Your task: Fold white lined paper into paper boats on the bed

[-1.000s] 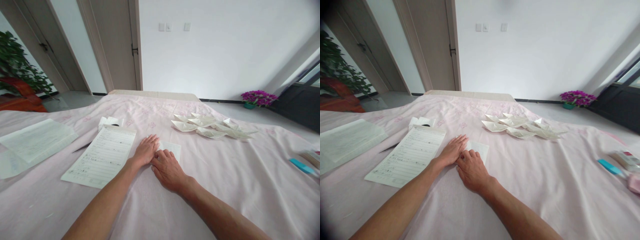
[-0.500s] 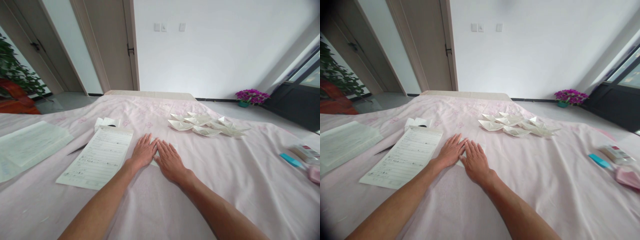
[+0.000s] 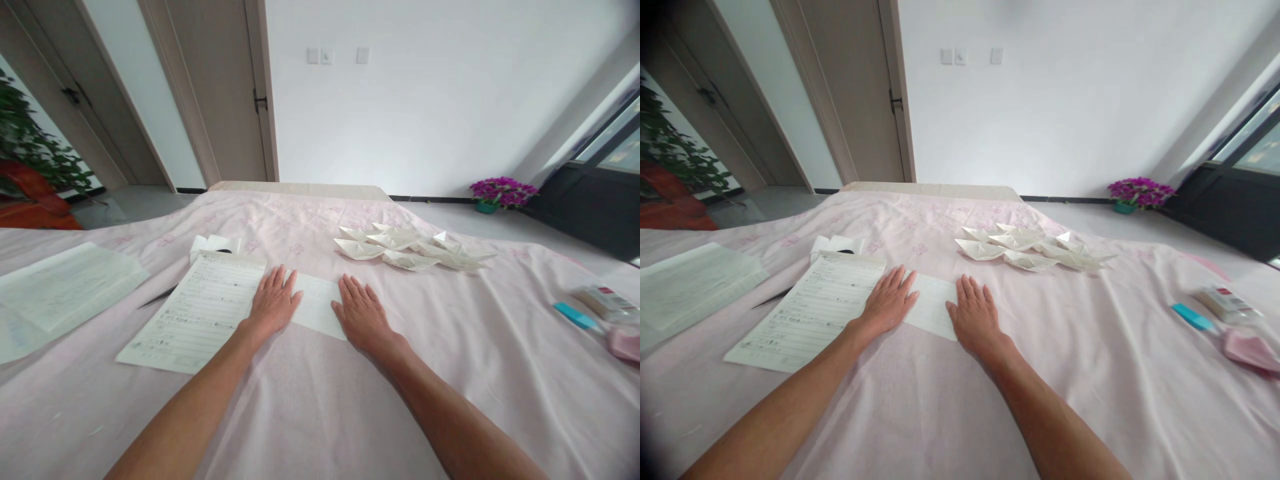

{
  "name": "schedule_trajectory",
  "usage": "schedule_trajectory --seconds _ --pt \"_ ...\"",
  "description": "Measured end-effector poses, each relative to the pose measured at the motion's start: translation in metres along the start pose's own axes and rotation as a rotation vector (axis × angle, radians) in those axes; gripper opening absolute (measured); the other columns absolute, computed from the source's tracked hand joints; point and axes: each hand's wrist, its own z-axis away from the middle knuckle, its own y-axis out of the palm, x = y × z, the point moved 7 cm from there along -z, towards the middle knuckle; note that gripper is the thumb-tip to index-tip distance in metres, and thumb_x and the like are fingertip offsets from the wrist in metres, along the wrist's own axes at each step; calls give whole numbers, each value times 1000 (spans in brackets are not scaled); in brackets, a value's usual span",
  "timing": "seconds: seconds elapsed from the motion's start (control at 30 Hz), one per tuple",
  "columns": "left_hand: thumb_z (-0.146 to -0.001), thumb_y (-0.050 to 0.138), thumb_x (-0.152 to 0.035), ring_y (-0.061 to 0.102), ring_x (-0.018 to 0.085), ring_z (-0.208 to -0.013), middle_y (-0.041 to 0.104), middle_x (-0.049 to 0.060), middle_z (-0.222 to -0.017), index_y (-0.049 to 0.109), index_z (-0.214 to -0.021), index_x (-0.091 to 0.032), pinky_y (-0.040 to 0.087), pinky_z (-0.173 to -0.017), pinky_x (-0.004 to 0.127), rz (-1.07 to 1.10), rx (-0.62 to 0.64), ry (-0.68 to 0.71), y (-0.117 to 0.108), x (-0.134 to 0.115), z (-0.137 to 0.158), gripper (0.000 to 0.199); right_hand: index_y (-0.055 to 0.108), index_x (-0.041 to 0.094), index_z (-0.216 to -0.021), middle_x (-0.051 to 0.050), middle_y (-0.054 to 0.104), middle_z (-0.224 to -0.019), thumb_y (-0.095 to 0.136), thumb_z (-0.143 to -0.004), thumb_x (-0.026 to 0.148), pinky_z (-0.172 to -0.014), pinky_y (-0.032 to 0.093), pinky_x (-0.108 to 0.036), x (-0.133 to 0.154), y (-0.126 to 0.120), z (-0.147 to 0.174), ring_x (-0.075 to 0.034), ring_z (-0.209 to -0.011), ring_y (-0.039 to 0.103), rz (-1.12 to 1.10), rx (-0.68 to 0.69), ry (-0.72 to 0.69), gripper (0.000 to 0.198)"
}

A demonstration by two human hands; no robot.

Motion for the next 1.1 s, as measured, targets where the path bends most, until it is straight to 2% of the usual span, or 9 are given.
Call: schedule_trajectory --seconds 0.13,0.27,0.37,0.47,0.6,0.7,0.8,1.0,1.1 --pt "-96 37 -46 32 34 -141 37 22 -151 39 -144 -9 24 -113 53 -51 -88 -33 -3 3 5 60 49 12 -137 -12 46 -147 35 -99 29 -109 27 -41 -7 -9 -7 -25 -135 39 -55 -25 41 43" --pt "-95 43 -38 39 33 -136 48 21 -143 49 -135 -10 30 -111 52 -44 -176 -23 -9 3 8 50 61 19 -114 -10 62 -122 44 -96 31 -92 36 -37 -14 -19 -13 -24 -111 52 -98 -72 73 28" --pt "-93 49 -31 41 29 -135 54 15 -138 55 -128 -15 33 -111 48 14 -215 79 -16 -5 11 39 62 20 -103 -8 64 -106 51 -92 32 -83 37 -35 -15 -23 -13 -24 -99 54 -103 -102 86 20" --pt "-93 53 -36 45 25 -131 58 10 -133 58 -125 -20 37 -110 44 105 -203 236 -20 -17 16 36 60 21 -107 -7 65 -100 53 -90 30 -81 36 -34 -14 -24 -12 -23 -94 55 -125 -125 95 20" --pt "-87 52 -58 47 26 -129 57 10 -136 51 -135 -22 38 -108 44 176 -104 399 -17 -29 21 60 59 22 -113 -5 68 -93 51 -89 29 -74 36 -31 -18 -19 -13 -21 -85 59 -224 -70 143 26" --pt "-75 50 -75 42 29 -134 51 12 -143 44 -141 -21 34 -111 46 198 -46 452 -15 -32 22 85 60 24 -114 -1 66 -81 47 -89 28 -64 34 -27 -30 -14 -14 -17 -70 58 -421 -45 205 29" --pt "-67 50 -82 38 32 -137 48 14 -145 43 -143 -20 27 -115 49 193 -42 472 -18 -34 22 98 66 23 -104 3 58 -65 47 -85 30 -59 33 -25 -43 -11 -15 -14 -60 52 -684 -125 266 28" --pt "-73 55 -75 38 31 -137 50 12 -144 44 -143 -21 24 -116 50 173 -122 498 -29 -46 28 89 67 17 -90 3 55 -60 56 -75 34 -54 34 -24 -54 1 -13 -12 -54 46 -1263 -237 426 26" --pt "-73 58 -72 38 32 -138 50 12 -144 42 -144 -21 24 -116 51 178 -155 513 -31 -50 29 89 67 16 -90 2 57 -61 60 -72 34 -53 35 -24 -53 2 -11 -12 -54 46 -1416 -275 503 27"
